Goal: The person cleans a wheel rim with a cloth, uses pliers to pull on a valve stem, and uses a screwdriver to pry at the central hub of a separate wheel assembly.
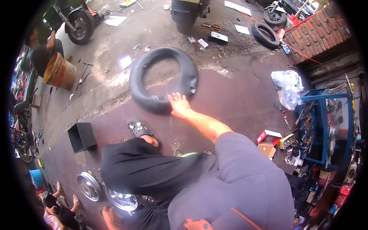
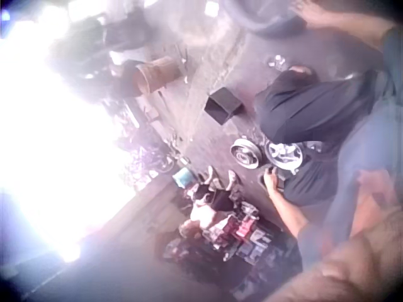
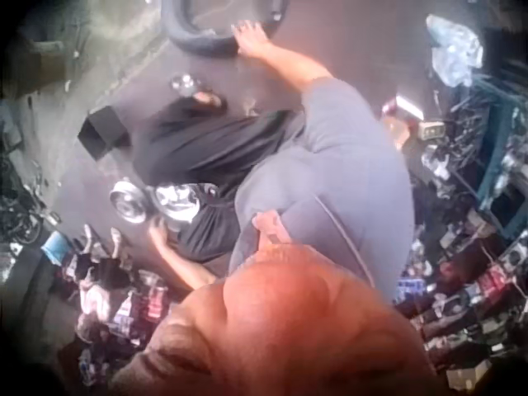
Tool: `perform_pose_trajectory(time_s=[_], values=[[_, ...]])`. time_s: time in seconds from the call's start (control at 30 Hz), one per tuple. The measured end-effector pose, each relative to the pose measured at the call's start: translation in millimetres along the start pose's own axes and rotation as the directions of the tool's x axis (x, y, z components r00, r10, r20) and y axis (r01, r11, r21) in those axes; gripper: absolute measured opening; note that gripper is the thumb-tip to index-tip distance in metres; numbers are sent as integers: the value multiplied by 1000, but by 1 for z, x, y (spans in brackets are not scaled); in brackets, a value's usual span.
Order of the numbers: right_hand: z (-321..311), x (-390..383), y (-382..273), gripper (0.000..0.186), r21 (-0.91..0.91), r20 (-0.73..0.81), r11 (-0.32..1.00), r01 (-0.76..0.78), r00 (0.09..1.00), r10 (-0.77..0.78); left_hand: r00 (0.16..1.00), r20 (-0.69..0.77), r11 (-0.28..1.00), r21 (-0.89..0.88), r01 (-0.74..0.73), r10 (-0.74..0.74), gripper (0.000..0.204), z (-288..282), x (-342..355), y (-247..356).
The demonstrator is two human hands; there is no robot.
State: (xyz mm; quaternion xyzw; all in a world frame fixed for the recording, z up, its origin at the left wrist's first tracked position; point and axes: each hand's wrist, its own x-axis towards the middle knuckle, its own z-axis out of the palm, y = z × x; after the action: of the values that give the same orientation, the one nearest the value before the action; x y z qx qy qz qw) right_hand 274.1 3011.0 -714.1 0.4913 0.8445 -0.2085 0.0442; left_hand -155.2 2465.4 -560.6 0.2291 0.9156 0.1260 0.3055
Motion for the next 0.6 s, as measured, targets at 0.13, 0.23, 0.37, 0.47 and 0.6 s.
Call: perform_pose_trajectory(time_s=[0.13,0.23,0.37,0.47,0.6], values=[[19,58,-16,67,-174,98,984,38,995,-21,1000,-21,1000,13,-12,12,15,-1,9,19],[50,81,-8,69,-248,170,968,25,985,18,1000,2,999,22,-26,26,19,3,11,70],[51,74,-10,28,-189,-36,982,5,999,-12,1000,13,1000,20,6,-6,26,-3,12,56],[43,69,3,21,-100,-99,994,-37,995,27,993,80,995,69,78,-83,30,-3,24,62],[-3,50,23,19,41,-226,998,48,973,-37,990,79,993,11,114,-114,24,-5,40,69]])
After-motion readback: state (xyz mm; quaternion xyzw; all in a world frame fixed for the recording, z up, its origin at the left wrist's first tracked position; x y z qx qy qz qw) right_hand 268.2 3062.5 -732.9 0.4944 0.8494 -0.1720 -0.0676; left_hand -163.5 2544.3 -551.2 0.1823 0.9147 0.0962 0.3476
